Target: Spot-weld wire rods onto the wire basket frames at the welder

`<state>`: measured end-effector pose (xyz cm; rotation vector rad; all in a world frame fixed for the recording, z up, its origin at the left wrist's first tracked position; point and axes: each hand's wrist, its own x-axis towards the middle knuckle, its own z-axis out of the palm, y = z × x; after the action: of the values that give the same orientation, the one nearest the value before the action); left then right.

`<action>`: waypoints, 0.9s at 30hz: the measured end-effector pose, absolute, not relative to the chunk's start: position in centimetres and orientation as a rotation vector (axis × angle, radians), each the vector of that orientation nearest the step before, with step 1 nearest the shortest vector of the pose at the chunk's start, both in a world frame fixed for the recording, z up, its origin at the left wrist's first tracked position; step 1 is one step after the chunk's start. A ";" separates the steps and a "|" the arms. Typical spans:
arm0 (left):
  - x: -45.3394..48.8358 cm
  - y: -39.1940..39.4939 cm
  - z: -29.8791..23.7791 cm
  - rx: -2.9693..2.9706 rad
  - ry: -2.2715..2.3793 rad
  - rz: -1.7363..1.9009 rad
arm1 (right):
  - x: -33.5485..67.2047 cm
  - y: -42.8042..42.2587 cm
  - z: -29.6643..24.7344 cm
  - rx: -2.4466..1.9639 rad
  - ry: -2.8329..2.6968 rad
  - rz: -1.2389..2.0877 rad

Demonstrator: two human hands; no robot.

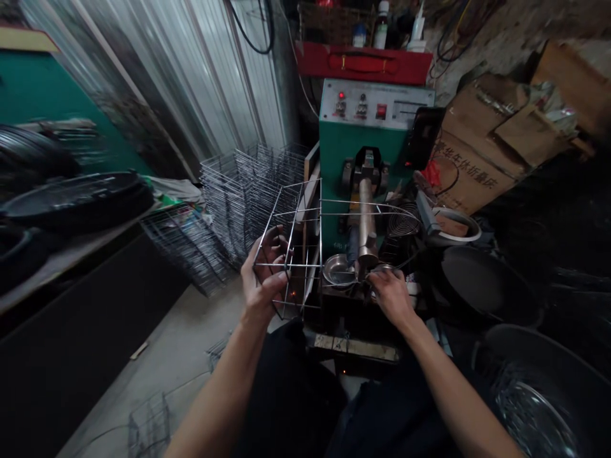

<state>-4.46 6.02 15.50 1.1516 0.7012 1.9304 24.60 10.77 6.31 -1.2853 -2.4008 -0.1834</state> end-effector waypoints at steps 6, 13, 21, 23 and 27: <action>-4.8 7.2 15.1 1.132 0.680 1.909 | 24.2 11.3 6.7 -1.287 -2.371 -0.156; -4.8 5.6 15.3 1.108 0.642 1.914 | 25.7 7.8 7.7 -1.131 -2.337 -0.246; -6.1 -1.3 15.0 1.158 0.726 1.964 | 30.1 -0.8 3.8 -1.044 -2.213 -0.093; -8.1 -4.0 15.1 1.109 0.807 2.040 | 32.0 -1.4 1.4 -1.139 -2.295 0.009; -16.7 -11.3 14.2 0.823 1.197 2.306 | 35.8 0.5 -5.3 -1.466 -2.487 0.283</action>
<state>-16.73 -11.28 14.18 0.8228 1.1965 2.3056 35.83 0.47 -5.31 -1.4659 -2.4874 0.2833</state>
